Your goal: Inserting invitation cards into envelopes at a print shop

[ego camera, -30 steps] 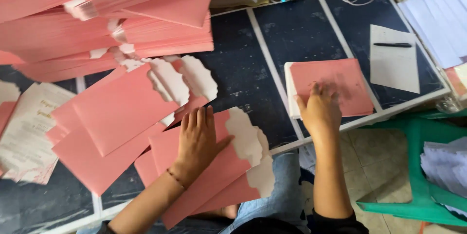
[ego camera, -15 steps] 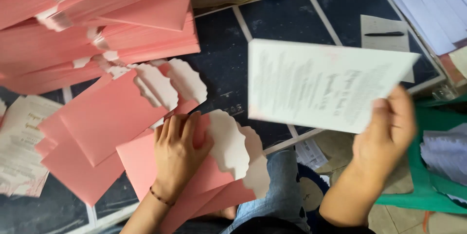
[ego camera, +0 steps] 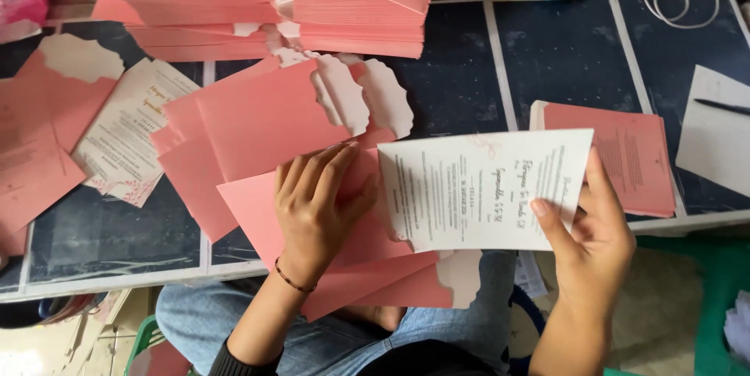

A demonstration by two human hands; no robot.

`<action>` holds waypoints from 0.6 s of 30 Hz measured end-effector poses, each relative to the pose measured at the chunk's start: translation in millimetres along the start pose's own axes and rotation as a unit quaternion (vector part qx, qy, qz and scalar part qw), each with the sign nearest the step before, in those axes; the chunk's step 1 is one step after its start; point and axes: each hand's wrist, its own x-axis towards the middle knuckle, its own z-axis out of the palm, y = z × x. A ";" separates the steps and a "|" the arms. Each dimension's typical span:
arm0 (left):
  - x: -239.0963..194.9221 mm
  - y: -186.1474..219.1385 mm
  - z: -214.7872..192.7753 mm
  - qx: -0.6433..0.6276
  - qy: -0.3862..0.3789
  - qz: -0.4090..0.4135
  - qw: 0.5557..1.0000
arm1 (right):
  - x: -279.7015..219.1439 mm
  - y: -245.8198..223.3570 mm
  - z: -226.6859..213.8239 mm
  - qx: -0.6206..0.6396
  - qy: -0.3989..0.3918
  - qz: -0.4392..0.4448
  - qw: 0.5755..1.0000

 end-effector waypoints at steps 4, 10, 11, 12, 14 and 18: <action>-0.2 4.2 -4.9 0.022 0.018 0.025 0.999 | -5.9 -1.7 -2.1 0.002 0.004 0.001 1.000; -2.0 9.3 2.9 0.002 0.025 0.058 0.998 | -7.9 -1.5 8.6 0.036 -0.019 0.011 0.999; -1.6 10.6 4.5 -0.002 0.028 0.059 0.998 | -9.3 0.2 12.7 0.043 -0.029 0.021 0.998; 0.4 12.7 4.5 -0.003 0.028 0.061 0.998 | -10.9 1.4 17.1 0.043 -0.027 0.021 0.998; 4.8 16.1 3.9 0.000 0.038 0.059 0.998 | -13.0 3.9 26.9 0.022 -0.040 -0.019 0.999; 7.1 21.4 4.0 -0.012 0.039 0.057 0.998 | -16.2 -12.0 47.8 0.024 -0.069 -0.014 0.997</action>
